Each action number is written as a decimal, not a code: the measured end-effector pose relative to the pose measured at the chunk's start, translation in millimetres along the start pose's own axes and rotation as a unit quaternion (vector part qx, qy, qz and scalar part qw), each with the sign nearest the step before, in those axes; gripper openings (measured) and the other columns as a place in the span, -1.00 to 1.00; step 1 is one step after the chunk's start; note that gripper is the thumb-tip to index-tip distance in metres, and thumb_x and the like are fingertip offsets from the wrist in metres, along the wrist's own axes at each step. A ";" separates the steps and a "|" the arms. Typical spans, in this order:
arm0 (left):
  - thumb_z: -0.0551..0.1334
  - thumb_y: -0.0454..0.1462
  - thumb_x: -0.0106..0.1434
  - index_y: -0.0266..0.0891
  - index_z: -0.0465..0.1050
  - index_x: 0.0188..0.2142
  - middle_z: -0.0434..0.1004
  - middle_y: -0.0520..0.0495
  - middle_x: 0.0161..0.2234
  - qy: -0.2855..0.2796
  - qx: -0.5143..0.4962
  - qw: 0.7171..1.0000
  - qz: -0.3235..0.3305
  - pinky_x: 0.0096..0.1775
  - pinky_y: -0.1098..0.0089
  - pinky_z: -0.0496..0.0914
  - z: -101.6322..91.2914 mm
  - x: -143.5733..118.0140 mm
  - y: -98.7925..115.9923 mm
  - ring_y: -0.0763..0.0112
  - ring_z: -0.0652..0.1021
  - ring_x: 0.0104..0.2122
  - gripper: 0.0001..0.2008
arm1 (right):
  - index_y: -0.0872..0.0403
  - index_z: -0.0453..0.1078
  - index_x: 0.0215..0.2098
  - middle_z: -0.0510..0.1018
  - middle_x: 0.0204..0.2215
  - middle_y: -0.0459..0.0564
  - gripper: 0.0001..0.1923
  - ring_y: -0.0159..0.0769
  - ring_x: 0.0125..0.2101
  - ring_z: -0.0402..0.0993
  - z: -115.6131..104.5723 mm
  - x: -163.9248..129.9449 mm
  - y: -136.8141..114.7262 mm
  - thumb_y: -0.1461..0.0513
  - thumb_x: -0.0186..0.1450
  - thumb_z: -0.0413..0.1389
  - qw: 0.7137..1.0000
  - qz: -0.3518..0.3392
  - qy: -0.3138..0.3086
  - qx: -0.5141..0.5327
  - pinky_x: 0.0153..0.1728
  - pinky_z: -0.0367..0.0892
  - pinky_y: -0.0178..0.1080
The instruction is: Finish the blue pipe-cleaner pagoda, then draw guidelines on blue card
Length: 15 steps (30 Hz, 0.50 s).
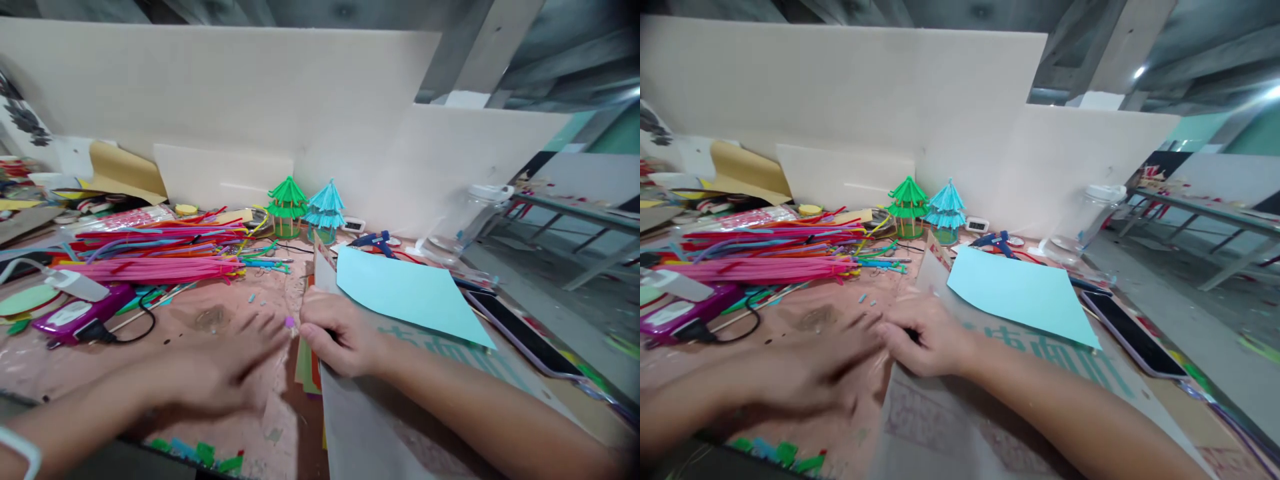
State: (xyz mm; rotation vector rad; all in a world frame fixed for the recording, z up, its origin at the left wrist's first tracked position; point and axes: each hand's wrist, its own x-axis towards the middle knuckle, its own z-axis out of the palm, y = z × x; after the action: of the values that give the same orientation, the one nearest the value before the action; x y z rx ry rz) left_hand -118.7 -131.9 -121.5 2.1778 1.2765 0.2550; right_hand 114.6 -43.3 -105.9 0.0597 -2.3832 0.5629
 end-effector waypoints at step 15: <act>0.14 0.26 0.21 -0.19 0.62 -0.18 0.65 -0.09 -0.10 -0.004 0.020 0.999 0.028 -0.09 0.31 0.47 -39.3 23.6 -25.5 0.04 0.56 -0.01 -0.38 | -0.01 -0.06 -0.55 0.10 -0.63 -0.21 -0.65 -0.39 -0.58 0.05 2.5 0.0 1.4 0.26 0.39 -0.11 1.000 -0.006 0.005 0.027 -0.37 0.10 -0.23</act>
State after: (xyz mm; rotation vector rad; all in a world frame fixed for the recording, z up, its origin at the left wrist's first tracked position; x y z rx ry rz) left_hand -142.4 -87.2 -107.7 2.2486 1.2283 0.2441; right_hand 112.8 -43.1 -108.1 0.0942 -2.3553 0.6216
